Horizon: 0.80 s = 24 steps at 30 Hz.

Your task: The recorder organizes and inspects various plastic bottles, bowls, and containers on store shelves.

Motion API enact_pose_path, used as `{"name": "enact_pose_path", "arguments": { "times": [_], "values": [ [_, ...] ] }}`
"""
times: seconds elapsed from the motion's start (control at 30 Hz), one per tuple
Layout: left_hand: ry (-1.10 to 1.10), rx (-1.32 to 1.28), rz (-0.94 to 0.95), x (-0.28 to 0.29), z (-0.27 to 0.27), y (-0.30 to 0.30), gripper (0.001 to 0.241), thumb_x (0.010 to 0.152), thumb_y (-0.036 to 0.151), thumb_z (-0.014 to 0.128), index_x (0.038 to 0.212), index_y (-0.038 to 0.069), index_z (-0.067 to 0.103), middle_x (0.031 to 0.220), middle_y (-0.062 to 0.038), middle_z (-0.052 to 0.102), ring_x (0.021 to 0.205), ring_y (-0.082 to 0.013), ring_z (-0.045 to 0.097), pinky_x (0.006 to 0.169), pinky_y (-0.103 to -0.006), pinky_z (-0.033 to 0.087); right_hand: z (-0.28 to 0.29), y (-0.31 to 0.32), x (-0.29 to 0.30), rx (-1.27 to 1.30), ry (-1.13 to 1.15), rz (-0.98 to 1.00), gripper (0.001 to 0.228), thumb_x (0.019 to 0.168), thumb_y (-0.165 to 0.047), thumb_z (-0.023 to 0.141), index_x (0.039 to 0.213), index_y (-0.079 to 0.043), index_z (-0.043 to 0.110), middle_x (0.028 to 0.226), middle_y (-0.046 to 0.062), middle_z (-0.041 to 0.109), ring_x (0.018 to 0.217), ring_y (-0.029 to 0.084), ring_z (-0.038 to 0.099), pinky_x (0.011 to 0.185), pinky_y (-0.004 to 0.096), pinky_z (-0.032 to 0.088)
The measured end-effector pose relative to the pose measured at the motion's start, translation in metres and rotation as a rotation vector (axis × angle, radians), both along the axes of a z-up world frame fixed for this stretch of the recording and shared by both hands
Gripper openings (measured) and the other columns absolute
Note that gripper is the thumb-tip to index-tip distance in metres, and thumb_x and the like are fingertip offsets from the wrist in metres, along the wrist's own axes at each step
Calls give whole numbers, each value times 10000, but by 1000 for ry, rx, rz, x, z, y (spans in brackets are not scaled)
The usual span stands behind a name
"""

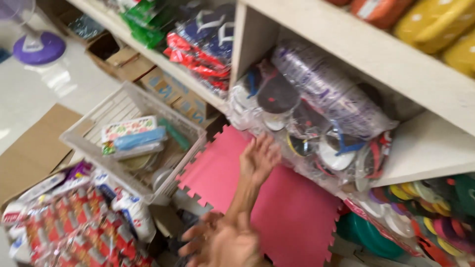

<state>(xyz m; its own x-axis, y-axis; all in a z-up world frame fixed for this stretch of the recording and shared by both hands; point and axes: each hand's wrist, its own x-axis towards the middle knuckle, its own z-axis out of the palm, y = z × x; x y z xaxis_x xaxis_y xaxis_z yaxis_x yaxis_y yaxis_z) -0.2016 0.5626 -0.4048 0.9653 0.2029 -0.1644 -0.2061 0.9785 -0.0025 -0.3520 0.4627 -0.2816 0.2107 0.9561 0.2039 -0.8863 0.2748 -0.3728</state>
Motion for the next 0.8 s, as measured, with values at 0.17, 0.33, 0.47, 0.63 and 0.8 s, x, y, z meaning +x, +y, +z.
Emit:
{"name": "enact_pose_path", "arguments": {
  "times": [0.17,0.33,0.47,0.63,0.8],
  "values": [
    [84,-182,168,11,-55,7,334,951,385,641,1183,145,639,1181,-77,712,1096,-342,646,896,-534,518,-12,18,-2,128,364,141,705,1023,-616,479,1529,-131,401,1498,264,495,1363,474,491,1059,594,456],
    [152,-37,112,-16,-55,5,322,948,370,639,1169,138,672,1215,-57,723,1049,-298,673,901,-494,521,-53,15,36,83,3,-54,666,1037,-508,507,1555,-96,431,1505,193,524,1434,382,473,1164,569,395],
    [267,120,143,-84,-73,47,302,986,314,686,1216,118,675,1187,-81,703,1011,-281,664,901,-466,528,-83,-32,85,-157,-58,-363,639,1051,-493,536,1462,-7,478,1450,252,549,1357,402,500,1178,553,359],
    [547,321,323,-165,-71,123,289,948,304,681,1148,100,636,1149,-109,702,973,-305,684,844,-471,545,-135,-97,93,-412,-159,-284,605,1003,-460,550,1397,-3,498,1392,262,565,1289,413,549,1093,577,413],
    [667,359,509,-225,-102,178,353,921,269,654,1229,104,606,1176,-101,705,941,-294,690,810,-449,561,-151,-82,78,-482,43,-232,614,1037,-509,440,1303,38,530,1270,272,616,1161,406,597,1007,565,454]
  ]
}}
